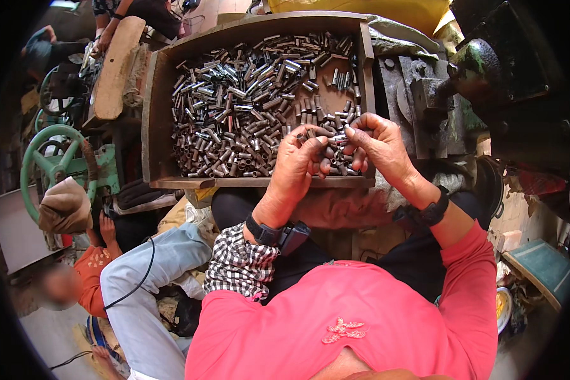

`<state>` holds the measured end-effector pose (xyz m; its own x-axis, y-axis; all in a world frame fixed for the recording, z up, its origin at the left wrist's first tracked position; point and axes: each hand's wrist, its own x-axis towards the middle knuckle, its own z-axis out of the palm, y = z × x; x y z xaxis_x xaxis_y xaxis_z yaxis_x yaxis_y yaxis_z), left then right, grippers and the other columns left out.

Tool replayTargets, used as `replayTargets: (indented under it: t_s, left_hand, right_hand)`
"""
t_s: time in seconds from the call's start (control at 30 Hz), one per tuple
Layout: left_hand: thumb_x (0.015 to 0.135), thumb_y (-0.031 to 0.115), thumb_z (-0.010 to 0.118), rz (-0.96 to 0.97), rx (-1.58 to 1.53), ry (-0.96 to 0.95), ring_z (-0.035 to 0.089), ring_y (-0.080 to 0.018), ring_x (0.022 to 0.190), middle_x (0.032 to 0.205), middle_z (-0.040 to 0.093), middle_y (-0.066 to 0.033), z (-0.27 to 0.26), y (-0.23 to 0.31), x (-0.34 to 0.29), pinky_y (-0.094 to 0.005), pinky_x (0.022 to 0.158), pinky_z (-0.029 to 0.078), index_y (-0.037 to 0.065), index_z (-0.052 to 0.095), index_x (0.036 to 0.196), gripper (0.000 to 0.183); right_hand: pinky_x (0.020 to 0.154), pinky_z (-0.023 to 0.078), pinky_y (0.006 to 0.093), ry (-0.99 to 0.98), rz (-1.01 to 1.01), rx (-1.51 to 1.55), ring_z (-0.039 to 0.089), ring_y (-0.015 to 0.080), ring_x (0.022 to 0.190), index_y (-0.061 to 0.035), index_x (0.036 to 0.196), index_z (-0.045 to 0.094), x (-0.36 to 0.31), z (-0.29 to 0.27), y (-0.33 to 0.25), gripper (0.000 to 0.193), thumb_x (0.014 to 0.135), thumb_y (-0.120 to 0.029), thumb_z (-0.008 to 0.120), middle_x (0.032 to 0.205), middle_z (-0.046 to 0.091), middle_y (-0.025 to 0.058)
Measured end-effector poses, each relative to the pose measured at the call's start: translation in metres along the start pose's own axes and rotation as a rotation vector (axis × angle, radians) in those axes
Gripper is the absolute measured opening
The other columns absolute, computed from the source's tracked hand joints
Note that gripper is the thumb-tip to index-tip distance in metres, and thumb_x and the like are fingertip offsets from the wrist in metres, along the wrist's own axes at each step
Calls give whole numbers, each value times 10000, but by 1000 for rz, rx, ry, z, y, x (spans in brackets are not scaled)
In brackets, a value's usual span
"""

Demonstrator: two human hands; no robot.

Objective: Inspecting and sorting small metal industrial components from a tray.

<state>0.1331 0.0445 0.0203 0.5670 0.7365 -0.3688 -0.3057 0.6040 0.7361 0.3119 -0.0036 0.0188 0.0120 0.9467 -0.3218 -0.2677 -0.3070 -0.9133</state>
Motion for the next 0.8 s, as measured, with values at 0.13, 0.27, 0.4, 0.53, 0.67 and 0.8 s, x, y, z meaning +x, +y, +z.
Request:
replayTargets:
  t_s: [0.13,0.27,0.4,0.53,0.67,0.8]
  left_hand:
    - [851,84,550,8,-1,-6,543,-78,554,744,592,-45,-1,0,1,-178,421,417,15,555,936,110]
    - [852,86,558,3,4,-20,556,-74,581,755,591,-40,-1,-1,1,-170,416,418,17,555,940,112]
    - [853,89,566,1,-35,-13,561,-69,595,768,592,-39,0,-1,2,-164,409,417,20,554,944,115]
    - [855,80,566,-11,-77,10,561,-65,597,770,590,-37,-1,0,1,-152,407,417,24,549,952,113]
    - [858,79,563,-18,-81,-7,561,-62,593,767,591,-36,-3,-1,2,-148,411,419,29,544,953,109]
    - [859,85,566,-41,-93,-13,558,-69,581,760,594,-38,-4,-1,3,-155,410,413,35,543,957,113]
  right_hand:
    - [372,414,165,45,-10,36,554,72,437,-3,896,531,0,0,-1,171,892,-171,563,663,618,74]
    - [372,411,168,9,0,39,545,72,428,-3,895,530,-2,0,-2,171,894,-171,560,659,616,75]
    - [371,403,168,13,-13,49,539,70,423,-1,896,529,-3,2,-1,175,896,-173,556,654,613,78]
    - [371,402,167,51,-22,20,535,70,420,-1,901,530,-3,0,-3,173,899,-173,552,649,609,77]
    - [370,400,165,18,-11,21,532,68,417,-5,897,531,-3,2,-3,168,900,-172,550,645,606,73]
    - [373,397,161,17,3,63,526,62,419,-16,894,535,-4,3,-2,160,901,-176,549,642,601,64]
